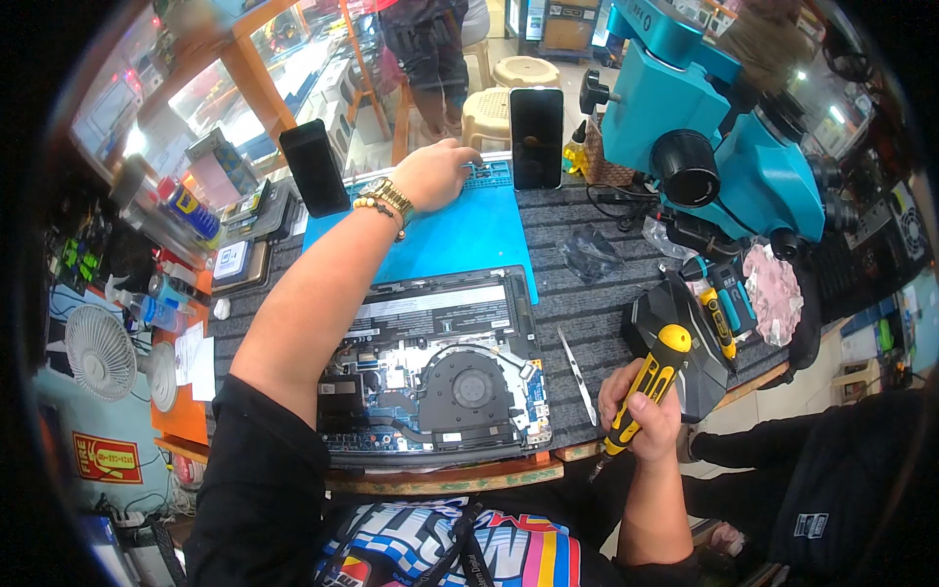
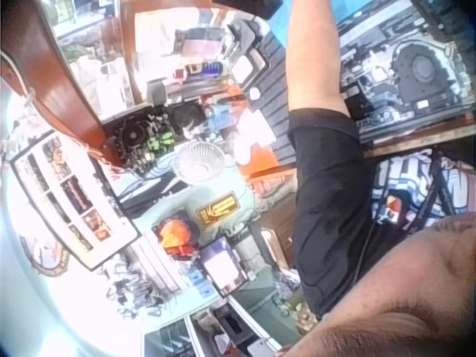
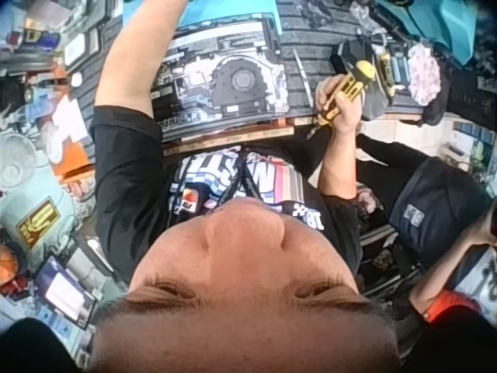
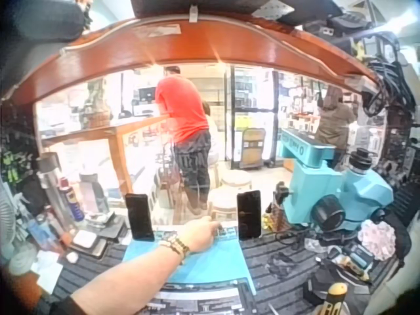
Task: The person uses a screwdriver and tweezers to remove and replace internal components on the motherboard of an open laptop.
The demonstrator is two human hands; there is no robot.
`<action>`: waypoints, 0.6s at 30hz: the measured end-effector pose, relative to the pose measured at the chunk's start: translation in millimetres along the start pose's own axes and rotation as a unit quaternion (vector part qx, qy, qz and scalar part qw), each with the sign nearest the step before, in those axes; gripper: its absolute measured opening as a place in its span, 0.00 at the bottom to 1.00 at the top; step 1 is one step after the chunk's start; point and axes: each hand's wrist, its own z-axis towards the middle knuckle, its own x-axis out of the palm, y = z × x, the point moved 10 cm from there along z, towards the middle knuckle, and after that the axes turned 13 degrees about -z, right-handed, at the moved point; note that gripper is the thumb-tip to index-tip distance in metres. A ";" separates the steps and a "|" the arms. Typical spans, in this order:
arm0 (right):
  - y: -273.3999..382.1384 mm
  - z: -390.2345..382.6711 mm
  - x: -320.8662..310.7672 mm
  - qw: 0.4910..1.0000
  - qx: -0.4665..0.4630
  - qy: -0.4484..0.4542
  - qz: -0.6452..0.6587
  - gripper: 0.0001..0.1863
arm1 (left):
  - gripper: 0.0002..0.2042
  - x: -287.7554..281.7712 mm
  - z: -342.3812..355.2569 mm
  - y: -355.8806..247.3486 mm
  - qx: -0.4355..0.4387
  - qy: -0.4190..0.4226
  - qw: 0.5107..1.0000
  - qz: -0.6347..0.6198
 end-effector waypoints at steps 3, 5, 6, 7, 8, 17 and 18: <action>-0.4 -0.2 -0.6 1.000 0.001 0.000 0.004 0.20 | 0.16 1.0 -0.3 -2.6 -0.018 0.004 1.000 -0.014; 0.2 0.2 0.0 1.000 -0.001 0.001 0.004 0.20 | 0.15 6.5 -0.1 -0.7 -0.034 0.028 0.999 0.002; 0.8 0.7 1.3 1.000 -0.001 0.001 0.004 0.20 | 0.15 7.1 -0.3 0.9 -0.034 0.028 0.999 0.002; 1.4 1.2 2.4 1.000 0.002 -0.003 -0.010 0.22 | 0.15 5.5 -0.4 0.6 -0.022 0.020 1.000 -0.001; 1.6 1.5 2.5 1.000 0.005 -0.008 -0.024 0.25 | 0.14 3.8 -0.2 0.1 -0.010 0.012 1.000 -0.003; 1.3 0.4 0.8 1.000 -0.001 -0.001 -0.004 0.21 | 0.15 -1.1 1.5 5.1 0.012 -0.002 1.000 -0.006; 1.4 0.3 0.5 1.000 -0.002 -0.002 -0.004 0.21 | 0.15 -1.7 1.7 3.2 0.013 -0.002 1.000 -0.006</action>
